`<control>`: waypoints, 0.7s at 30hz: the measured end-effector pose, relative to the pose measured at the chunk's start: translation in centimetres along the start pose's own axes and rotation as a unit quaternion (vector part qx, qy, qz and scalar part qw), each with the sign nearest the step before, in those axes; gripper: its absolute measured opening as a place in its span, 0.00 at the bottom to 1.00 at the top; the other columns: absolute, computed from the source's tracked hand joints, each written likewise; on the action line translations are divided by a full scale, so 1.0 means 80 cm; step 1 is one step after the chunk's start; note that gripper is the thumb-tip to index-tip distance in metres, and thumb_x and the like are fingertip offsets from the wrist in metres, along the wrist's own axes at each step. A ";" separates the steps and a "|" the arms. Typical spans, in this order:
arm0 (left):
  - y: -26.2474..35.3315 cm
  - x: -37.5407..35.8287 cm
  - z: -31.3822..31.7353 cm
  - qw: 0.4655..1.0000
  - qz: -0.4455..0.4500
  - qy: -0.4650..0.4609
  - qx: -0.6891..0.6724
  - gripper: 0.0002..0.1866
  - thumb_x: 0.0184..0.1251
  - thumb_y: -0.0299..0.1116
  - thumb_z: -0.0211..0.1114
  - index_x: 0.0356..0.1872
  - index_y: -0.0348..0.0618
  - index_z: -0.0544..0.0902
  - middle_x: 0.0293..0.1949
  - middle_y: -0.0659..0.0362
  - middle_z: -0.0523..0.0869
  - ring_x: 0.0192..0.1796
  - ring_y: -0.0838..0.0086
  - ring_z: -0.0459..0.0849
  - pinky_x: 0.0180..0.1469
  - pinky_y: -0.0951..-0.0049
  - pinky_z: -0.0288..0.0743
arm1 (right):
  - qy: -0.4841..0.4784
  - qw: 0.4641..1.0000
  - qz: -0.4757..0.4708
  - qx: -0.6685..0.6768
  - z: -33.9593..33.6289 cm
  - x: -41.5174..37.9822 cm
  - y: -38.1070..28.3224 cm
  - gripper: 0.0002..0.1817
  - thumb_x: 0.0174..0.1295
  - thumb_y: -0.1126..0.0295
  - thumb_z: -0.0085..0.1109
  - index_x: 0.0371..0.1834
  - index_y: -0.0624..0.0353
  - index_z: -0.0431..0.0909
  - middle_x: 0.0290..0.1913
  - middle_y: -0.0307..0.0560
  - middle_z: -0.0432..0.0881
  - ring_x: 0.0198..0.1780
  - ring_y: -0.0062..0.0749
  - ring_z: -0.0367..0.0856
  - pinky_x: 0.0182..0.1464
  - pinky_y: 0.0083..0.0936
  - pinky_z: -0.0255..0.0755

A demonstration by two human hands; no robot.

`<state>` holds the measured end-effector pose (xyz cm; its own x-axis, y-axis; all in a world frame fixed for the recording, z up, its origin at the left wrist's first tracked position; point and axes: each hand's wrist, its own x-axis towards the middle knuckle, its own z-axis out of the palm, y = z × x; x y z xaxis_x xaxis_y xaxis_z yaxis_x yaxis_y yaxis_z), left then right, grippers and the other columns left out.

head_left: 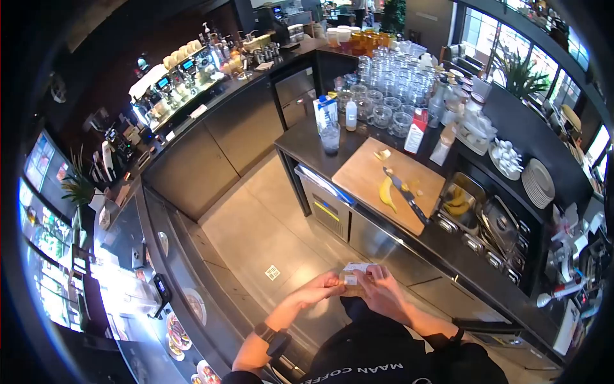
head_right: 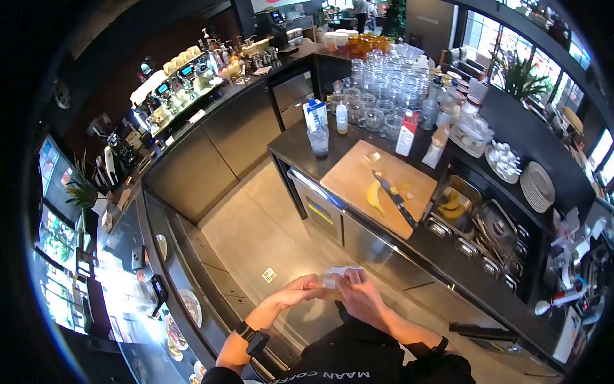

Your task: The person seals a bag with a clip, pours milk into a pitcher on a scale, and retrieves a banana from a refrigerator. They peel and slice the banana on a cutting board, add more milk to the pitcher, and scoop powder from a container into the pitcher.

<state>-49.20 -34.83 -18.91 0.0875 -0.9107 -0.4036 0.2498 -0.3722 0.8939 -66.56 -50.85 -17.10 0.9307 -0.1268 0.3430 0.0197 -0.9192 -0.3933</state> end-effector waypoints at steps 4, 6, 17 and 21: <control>0.046 0.045 -0.052 0.998 0.040 0.013 0.049 0.09 0.72 0.34 0.64 0.43 0.42 0.77 0.36 0.68 0.78 0.41 0.85 0.73 0.40 0.80 0.68 | -0.020 0.998 0.022 0.063 -0.002 0.069 0.044 0.32 0.49 0.72 0.69 0.61 0.58 0.73 0.48 0.55 0.72 0.50 0.53 0.71 0.51 0.42 0.72; 0.068 0.070 -0.079 0.998 0.045 0.029 0.030 0.07 0.71 0.33 0.65 0.41 0.42 0.77 0.34 0.68 0.78 0.40 0.85 0.73 0.40 0.80 0.69 | -0.008 0.996 0.032 0.084 -0.003 0.108 0.064 0.35 0.45 0.71 0.73 0.60 0.57 0.72 0.47 0.54 0.70 0.49 0.52 0.72 0.49 0.41 0.73; 0.192 0.233 -0.233 0.996 0.047 -0.027 0.065 0.08 0.68 0.29 0.67 0.28 0.40 0.81 0.26 0.70 0.78 0.31 0.86 0.73 0.33 0.79 0.67 | 0.047 0.982 0.177 0.039 -0.022 0.273 0.132 0.31 0.47 0.71 0.69 0.57 0.65 0.72 0.43 0.57 0.70 0.47 0.52 0.70 0.49 0.39 0.70; 0.228 0.321 -0.275 0.972 0.095 -0.044 0.209 0.14 0.69 0.31 0.65 0.22 0.39 0.80 0.21 0.71 0.75 0.26 0.88 0.68 0.27 0.79 0.60 | 0.103 0.955 0.272 -0.055 0.022 0.318 0.168 0.30 0.47 0.73 0.66 0.57 0.69 0.71 0.42 0.59 0.70 0.45 0.52 0.70 0.48 0.38 0.69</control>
<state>-21.18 -61.05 -17.29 0.0070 -0.9751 -0.2217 -0.1790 -0.2194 0.9591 -41.97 -65.77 -15.20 0.7005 -0.6567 0.2792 -0.4951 -0.7290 -0.4727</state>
